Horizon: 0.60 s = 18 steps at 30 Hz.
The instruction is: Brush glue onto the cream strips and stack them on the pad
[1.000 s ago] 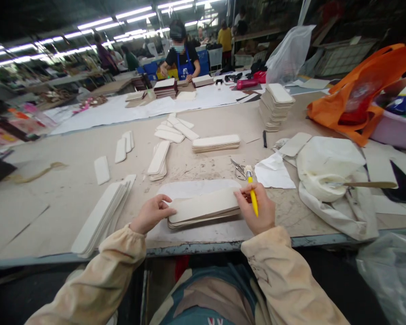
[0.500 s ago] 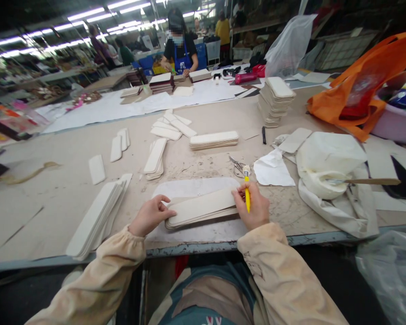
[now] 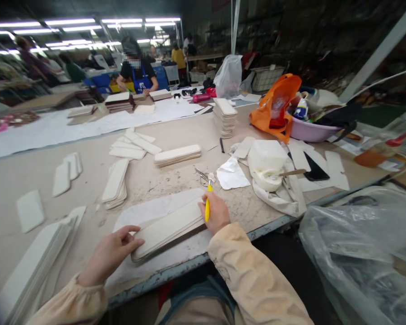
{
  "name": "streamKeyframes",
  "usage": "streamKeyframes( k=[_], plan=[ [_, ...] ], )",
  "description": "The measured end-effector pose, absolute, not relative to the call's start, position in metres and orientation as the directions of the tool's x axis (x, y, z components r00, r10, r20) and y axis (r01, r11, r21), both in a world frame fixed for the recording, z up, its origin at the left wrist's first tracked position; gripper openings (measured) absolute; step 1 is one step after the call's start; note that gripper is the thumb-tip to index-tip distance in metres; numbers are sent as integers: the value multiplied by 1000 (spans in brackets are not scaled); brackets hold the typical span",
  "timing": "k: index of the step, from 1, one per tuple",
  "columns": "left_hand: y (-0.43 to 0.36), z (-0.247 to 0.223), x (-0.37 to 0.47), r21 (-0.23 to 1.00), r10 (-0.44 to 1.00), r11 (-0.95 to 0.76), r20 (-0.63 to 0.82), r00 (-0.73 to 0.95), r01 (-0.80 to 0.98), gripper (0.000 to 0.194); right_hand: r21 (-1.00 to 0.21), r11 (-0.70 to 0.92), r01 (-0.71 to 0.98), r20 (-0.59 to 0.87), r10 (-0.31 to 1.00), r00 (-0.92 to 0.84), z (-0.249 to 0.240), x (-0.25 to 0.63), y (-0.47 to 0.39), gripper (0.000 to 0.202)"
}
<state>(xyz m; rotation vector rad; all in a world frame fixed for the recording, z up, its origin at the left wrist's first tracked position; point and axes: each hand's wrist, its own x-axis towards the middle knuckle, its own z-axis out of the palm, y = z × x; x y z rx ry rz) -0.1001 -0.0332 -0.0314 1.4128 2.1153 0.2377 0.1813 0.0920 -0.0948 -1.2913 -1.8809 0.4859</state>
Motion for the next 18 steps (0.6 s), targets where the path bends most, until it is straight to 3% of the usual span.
streamKeyframes(
  k=[10, 18],
  plan=[
    [-31, -34, -102, 398, 890, 403, -380, -252, 824, 44, -672, 378, 637, 376, 915, -146, -97, 184, 91, 16],
    [-32, -32, -103, 366, 914, 344, -339, -220, 865, 44, -725, 310, 615, 254, 950, -180, -92, 185, 85, 23]
  ],
)
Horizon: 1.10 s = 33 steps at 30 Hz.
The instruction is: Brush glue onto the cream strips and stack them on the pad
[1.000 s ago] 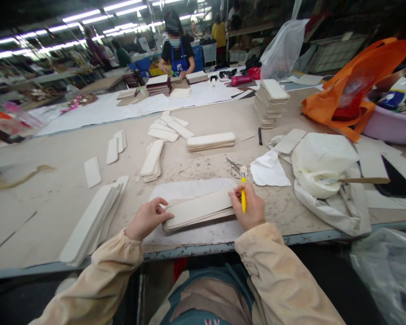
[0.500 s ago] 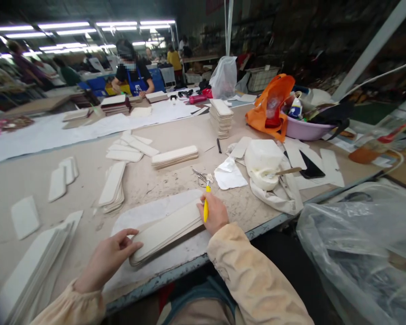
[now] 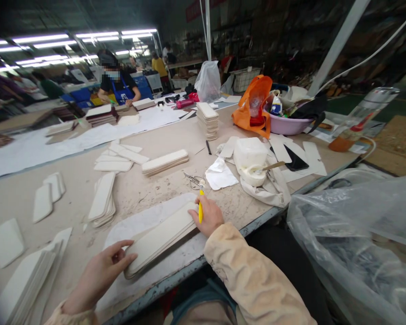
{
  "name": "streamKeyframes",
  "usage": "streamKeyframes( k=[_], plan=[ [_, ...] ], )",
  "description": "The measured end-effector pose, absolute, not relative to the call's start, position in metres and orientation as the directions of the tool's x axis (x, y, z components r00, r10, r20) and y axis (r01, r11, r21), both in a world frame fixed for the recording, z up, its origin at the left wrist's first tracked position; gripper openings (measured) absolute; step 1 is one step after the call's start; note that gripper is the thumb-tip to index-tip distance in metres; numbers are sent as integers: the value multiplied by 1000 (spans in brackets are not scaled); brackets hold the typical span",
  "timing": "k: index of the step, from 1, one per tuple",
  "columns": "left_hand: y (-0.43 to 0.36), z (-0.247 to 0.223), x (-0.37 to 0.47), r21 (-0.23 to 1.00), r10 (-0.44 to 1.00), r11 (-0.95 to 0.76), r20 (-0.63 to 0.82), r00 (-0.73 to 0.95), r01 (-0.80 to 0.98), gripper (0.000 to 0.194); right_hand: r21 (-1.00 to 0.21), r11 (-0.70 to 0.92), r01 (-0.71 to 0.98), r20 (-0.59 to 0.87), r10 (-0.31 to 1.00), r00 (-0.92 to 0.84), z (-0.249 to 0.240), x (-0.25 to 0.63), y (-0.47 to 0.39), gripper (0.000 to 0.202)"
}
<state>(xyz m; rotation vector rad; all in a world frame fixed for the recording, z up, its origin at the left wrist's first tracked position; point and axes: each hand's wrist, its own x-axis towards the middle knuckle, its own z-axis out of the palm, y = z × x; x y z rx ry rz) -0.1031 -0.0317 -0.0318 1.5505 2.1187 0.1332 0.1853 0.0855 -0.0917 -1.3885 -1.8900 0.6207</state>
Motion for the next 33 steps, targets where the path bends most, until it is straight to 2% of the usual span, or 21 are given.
streamKeyframes(
  k=[4, 7, 10, 13, 16, 18, 21, 23, 27, 33],
  plan=[
    [-33, -31, -103, 366, 948, 275, -260, -186, 889, 42, -745, 339, 575, 302, 939, -163, -94, 186, 85, 24],
    [-34, -32, -105, 389, 968, 225, -198, -157, 894, 41, -800, 361, 479, 335, 931, -142, -93, 184, 83, 24],
    [-33, -32, -106, 427, 991, 129, -80, -105, 895, 44, -893, 343, 291, 318, 939, -130, -83, 180, 78, 28],
    [-26, -22, -100, 468, 996, 82, -19, -83, 880, 56, -958, 287, 19, 281, 948, -152, -63, 177, 75, 36],
    [-13, -2, -81, 553, 996, 91, -70, -62, 828, 67, -949, 224, -221, 268, 943, -196, -36, 178, 75, 44],
    [-3, 11, -61, 634, 991, 77, -131, 8, 769, 63, -937, 198, -287, 268, 936, -230, -18, 182, 79, 47],
    [7, 18, -29, 722, 969, 103, -227, 94, 684, 34, -928, 209, -308, 294, 918, -266, 2, 191, 90, 46],
    [9, 14, -9, 774, 965, 158, -253, 70, 614, 25, -926, 236, -294, 317, 910, -268, 8, 198, 100, 44],
    [4, -5, 26, 886, 962, 255, -272, -11, 388, 26, -936, 294, -194, 332, 920, -206, 2, 212, 116, 46],
    [-1, -32, 64, 920, 935, 354, -347, -68, 168, 34, -949, 311, -44, 315, 939, -137, -21, 228, 121, 39]
  ],
)
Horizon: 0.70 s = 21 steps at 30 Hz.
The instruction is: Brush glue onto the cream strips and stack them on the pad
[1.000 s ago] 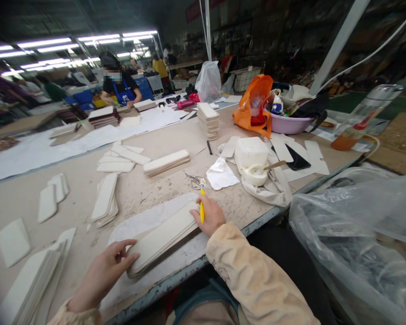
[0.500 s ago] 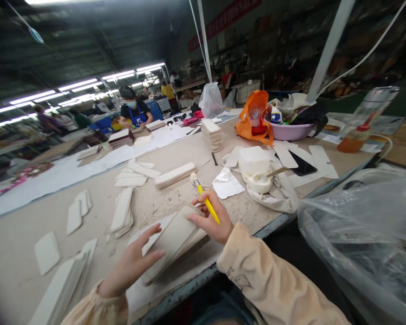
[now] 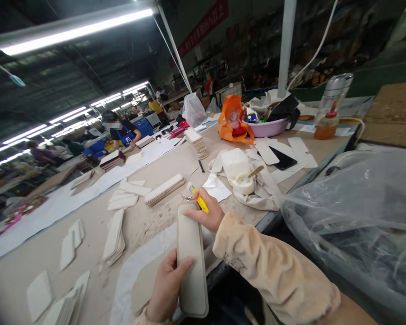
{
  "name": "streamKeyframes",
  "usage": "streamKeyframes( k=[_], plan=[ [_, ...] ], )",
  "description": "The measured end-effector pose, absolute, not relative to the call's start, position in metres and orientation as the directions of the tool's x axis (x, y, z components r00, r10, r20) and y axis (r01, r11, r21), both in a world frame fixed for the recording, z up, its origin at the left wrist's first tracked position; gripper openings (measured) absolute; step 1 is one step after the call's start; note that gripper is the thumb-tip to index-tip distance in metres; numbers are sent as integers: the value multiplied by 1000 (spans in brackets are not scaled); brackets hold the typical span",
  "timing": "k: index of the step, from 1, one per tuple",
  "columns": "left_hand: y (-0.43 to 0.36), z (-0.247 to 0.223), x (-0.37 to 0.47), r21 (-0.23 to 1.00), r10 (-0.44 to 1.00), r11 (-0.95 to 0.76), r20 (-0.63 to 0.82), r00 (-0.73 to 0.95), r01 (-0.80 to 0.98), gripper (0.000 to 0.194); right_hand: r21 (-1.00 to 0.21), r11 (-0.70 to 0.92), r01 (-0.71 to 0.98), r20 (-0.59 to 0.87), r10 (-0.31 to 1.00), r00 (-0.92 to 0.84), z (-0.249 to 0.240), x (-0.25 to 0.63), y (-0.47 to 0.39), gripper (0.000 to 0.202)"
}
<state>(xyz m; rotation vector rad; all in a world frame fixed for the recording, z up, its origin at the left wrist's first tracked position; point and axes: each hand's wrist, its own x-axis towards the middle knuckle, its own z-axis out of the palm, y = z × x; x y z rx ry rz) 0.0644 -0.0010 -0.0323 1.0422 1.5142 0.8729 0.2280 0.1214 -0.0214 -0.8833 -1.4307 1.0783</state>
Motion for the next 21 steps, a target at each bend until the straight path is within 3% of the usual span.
streamKeyframes(
  k=[8, 14, 21],
  plan=[
    [8, -36, 93, 918, 918, 393, -395, -27, -49, 35, -948, 319, 7, 317, 944, -89, -31, 247, 133, 36],
    [-4, -42, 100, 778, 859, 511, -475, 189, -365, 44, -944, 327, 35, 326, 944, -50, -42, 256, 146, 40],
    [-26, -49, 100, 710, 764, 641, -553, 334, -291, 47, -947, 312, 73, 312, 950, -16, -52, 257, 155, 42]
  ],
)
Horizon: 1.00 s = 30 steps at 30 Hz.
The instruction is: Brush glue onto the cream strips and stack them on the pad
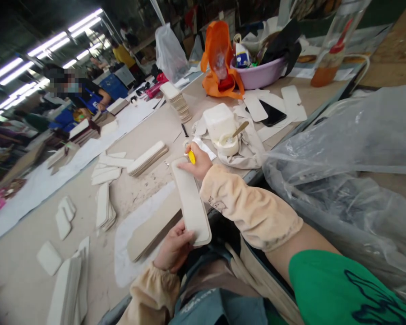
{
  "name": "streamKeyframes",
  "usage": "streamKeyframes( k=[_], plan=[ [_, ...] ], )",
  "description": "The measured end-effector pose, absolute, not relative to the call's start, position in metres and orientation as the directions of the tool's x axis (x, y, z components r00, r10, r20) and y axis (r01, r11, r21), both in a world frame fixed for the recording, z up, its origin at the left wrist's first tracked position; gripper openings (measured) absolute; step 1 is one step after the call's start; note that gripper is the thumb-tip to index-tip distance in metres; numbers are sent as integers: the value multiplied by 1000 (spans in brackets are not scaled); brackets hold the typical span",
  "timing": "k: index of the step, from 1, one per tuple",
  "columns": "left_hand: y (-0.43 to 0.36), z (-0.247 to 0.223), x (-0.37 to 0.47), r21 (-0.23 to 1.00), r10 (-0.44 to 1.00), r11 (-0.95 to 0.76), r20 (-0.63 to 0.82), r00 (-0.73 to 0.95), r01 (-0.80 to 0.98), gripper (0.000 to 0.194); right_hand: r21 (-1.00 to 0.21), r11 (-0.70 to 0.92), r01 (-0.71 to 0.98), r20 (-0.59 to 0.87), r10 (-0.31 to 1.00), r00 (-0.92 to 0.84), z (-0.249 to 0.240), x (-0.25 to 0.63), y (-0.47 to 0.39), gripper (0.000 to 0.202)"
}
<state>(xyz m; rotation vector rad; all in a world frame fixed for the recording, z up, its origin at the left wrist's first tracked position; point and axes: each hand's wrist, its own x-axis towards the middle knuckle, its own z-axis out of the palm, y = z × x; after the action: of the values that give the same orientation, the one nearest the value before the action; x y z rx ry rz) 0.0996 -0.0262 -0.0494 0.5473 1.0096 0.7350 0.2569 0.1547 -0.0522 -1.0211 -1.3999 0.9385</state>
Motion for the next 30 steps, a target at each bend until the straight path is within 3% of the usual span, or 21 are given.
streamKeyframes(
  k=[17, 30],
  plan=[
    [-38, -55, 97, 745, 822, 568, -495, 281, -350, 44, -944, 301, 131, 302, 953, -13, -58, 252, 153, 40],
    [-40, -57, 95, 766, 849, 527, -448, 281, -369, 47, -952, 304, 40, 303, 953, -13, -54, 252, 150, 41]
  ],
)
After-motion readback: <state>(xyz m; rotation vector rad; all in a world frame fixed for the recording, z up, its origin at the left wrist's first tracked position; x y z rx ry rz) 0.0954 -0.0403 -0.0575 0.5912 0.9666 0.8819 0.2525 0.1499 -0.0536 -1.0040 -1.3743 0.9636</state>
